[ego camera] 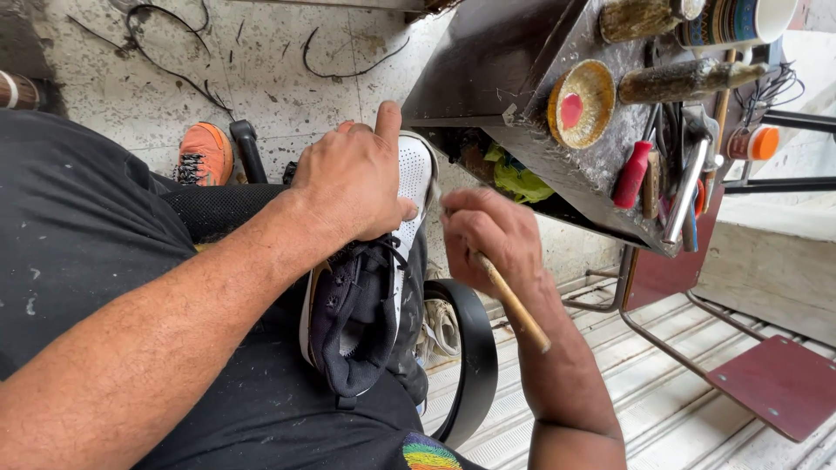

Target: Applying a substance to the edge of a shoe sole using a small brush on a workbench

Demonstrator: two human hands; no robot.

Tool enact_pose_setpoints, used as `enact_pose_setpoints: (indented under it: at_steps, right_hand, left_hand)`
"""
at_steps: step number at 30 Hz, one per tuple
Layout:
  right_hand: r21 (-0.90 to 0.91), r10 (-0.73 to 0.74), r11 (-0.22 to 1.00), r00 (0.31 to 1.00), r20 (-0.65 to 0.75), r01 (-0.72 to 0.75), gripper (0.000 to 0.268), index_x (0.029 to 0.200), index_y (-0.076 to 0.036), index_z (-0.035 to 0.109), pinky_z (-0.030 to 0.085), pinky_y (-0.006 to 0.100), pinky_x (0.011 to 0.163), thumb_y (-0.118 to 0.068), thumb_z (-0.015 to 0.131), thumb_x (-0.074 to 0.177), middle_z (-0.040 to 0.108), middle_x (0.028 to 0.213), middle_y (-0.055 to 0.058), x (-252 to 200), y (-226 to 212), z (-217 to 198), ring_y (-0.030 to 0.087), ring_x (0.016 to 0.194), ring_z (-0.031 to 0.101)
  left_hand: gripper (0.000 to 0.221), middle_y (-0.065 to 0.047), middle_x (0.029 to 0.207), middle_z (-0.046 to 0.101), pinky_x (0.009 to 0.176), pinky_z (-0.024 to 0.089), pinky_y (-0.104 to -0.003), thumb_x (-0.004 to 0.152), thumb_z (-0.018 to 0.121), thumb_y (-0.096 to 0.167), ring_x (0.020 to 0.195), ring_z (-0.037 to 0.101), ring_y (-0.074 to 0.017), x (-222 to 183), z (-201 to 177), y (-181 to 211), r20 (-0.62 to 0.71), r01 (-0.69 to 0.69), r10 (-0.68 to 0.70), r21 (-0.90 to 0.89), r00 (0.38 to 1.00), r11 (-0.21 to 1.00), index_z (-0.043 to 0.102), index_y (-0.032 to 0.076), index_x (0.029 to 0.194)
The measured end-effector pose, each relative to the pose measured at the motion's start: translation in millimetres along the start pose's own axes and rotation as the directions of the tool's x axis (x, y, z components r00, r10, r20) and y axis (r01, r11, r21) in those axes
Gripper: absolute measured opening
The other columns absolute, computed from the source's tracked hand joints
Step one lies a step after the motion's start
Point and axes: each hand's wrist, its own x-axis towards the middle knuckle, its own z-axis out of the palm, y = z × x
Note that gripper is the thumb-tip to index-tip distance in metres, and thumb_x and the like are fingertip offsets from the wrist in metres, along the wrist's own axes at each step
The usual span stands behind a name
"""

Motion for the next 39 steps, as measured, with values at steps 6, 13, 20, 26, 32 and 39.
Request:
enact_pose_setpoints:
  at_steps: [6, 13, 20, 26, 32, 39]
  right_hand:
    - [0.064, 0.052, 0.997, 0.998, -0.045, -0.049, 0.016, 0.079, -0.011, 0.065, 0.055, 0.033, 0.053, 0.000, 0.068, 0.090, 0.074, 0.086, 0.011, 3.0, 6.4, -1.2, 0.029, 0.056, 0.065]
    - [0.398, 0.303, 0.881, 0.951, -0.054, -0.258, 0.017, 0.085, -0.003, 0.065, 0.054, 0.032, 0.055, 0.011, 0.075, 0.084, 0.072, 0.080, 0.014, -23.7, 0.1, -27.6, 0.024, 0.057, 0.063]
    - [0.642, 0.448, 0.712, 0.887, -0.106, -0.283, 0.016, 0.079, -0.012, 0.060, 0.050, 0.033, 0.076, 0.001, 0.054, 0.086, 0.062, 0.085, 0.010, -68.0, 18.3, -4.3, 0.019, 0.079, 0.058]
    - [0.676, 0.708, 0.356, 0.658, 0.255, -0.645, 0.034, 0.123, 0.001, 0.061, 0.053, 0.026, 0.049, -0.004, 0.064, 0.090, 0.064, 0.108, 0.020, -68.1, 0.8, 27.8, 0.012, 0.055, 0.062]
    - [0.854, 0.727, 0.001, 0.587, 0.357, -0.521, 0.035, 0.133, 0.007, 0.058, 0.056, 0.029, 0.042, -0.010, 0.055, 0.102, 0.066, 0.082, 0.018, -62.4, -18.8, 46.1, 0.008, 0.037, 0.048]
    - [0.883, 0.683, 0.053, 0.662, 0.309, -0.467, 0.041, 0.133, 0.008, 0.059, 0.053, 0.027, 0.047, -0.023, 0.052, 0.108, 0.050, 0.052, 0.012, -44.9, -33.0, 69.2, 0.016, 0.043, 0.052]
  left_hand:
    - [0.108, -0.027, 0.101, 0.065, 0.084, 0.056, -0.066, 0.071, 0.091, 0.052, 0.098, 0.069, -0.0526, -5.2, -7.0, 0.3, 0.024, 0.031, -0.030, -0.024, 0.999, 0.999, 0.028, 0.001, 0.143]
    - [0.102, -0.027, 0.106, 0.064, 0.086, 0.054, -0.069, 0.073, 0.089, 0.049, 0.098, 0.068, -0.0539, -15.5, -10.3, -5.0, 0.026, 0.053, -0.051, -0.079, 0.998, 0.996, 0.028, 0.004, 0.141]
    - [0.090, -0.028, 0.112, 0.066, 0.090, 0.053, -0.066, 0.079, 0.085, 0.047, 0.103, 0.068, -0.0528, -20.0, -22.4, -5.4, 0.066, 0.044, -0.035, -0.148, 0.997, 0.988, 0.035, 0.005, 0.141]
    - [0.087, -0.032, 0.118, 0.064, 0.097, 0.047, -0.067, 0.077, 0.085, 0.045, 0.111, 0.064, -0.0529, -26.3, -31.5, -9.5, 0.022, -0.022, 0.034, -0.409, 0.999, 0.912, 0.043, 0.003, 0.140]
    - [0.078, -0.016, 0.128, 0.066, 0.104, 0.047, -0.042, 0.067, 0.096, 0.031, 0.117, 0.063, -0.0262, -30.4, -2.4, -45.6, -0.164, -0.185, 0.088, -0.790, 0.982, 0.584, 0.054, 0.011, 0.130]
    - [0.081, -0.015, 0.129, 0.067, 0.106, 0.051, -0.036, 0.061, 0.100, 0.017, 0.116, 0.063, -0.0158, -42.2, -0.6, -44.7, -0.282, -0.305, 0.118, -0.903, 0.952, 0.304, 0.052, 0.008, 0.126]
